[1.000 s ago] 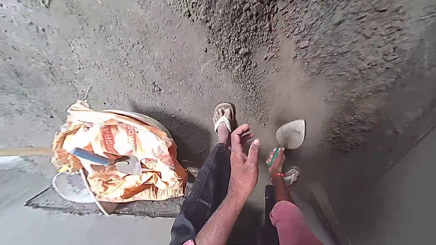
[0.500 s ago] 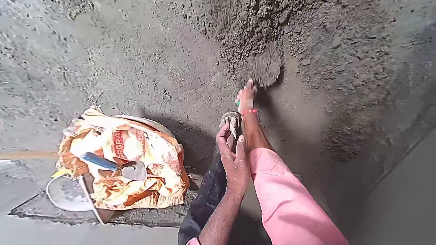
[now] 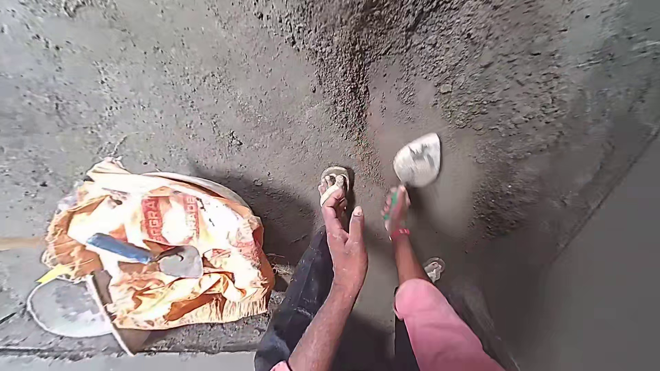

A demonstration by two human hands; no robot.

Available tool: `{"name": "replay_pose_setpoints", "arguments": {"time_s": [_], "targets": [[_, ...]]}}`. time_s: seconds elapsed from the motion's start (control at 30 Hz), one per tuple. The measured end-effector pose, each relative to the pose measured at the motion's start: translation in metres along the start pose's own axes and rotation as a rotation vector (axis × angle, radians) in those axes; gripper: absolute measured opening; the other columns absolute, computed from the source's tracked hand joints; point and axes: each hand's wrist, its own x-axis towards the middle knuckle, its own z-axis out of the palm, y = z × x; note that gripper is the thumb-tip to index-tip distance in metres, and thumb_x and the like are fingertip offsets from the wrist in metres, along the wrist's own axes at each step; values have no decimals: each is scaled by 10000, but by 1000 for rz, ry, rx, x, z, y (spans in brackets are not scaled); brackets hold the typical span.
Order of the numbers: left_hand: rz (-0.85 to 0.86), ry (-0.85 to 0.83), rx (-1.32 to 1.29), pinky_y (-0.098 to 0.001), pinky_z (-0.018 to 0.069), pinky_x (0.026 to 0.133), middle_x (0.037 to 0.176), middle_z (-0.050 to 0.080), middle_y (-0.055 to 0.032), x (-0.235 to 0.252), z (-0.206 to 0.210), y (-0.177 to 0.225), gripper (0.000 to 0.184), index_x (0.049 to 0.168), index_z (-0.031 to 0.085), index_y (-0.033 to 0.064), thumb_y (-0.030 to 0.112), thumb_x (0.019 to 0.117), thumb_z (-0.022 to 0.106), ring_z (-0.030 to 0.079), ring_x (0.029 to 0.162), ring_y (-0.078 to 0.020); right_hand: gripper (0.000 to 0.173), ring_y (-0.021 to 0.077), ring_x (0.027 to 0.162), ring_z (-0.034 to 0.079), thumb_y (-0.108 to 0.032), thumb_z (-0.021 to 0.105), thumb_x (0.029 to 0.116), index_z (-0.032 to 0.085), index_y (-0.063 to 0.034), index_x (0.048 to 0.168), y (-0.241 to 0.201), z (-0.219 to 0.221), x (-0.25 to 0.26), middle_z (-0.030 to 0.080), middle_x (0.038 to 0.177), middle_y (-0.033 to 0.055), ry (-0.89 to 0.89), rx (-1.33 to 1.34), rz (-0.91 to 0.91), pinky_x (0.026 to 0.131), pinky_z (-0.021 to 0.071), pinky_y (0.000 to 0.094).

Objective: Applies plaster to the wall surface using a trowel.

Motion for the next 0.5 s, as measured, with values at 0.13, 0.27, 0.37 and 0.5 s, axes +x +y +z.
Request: {"name": "replay_pose_setpoints", "arguments": {"time_s": [0.13,0.27,0.37,0.5], "targets": [[-56,-2,5,-399,491,1086,1435,506,-206,-5,-5,-7,518,1440,417,-51,168,990,554,536,1311,-276,516,106,372,428,-590,244,1095,529,-181,962,92,-102,-30,433,536,-48,197,193,176,344,420,280],[-89,14,-30,-401,498,1080,1436,504,-203,-4,-8,-5,511,1441,421,-39,168,994,557,541,1306,-275,487,84,394,428,-565,260,1099,534,-177,988,43,-37,3,450,555,-63,52,101,102,362,426,264],[-69,15,-48,-401,484,1096,1450,500,-194,6,-5,1,515,1448,416,-36,166,995,558,531,1321,-268,508,91,449,423,-625,291,1072,527,-175,1057,-62,84,55,436,616,-53,-70,-110,16,413,435,288],[-51,18,-34,-392,478,1102,1444,507,-202,8,-5,3,521,1442,411,-52,161,989,553,529,1327,-264,397,135,482,441,-439,313,1118,504,-93,1082,-208,227,83,436,672,4,-105,-196,-109,434,450,319]]}}
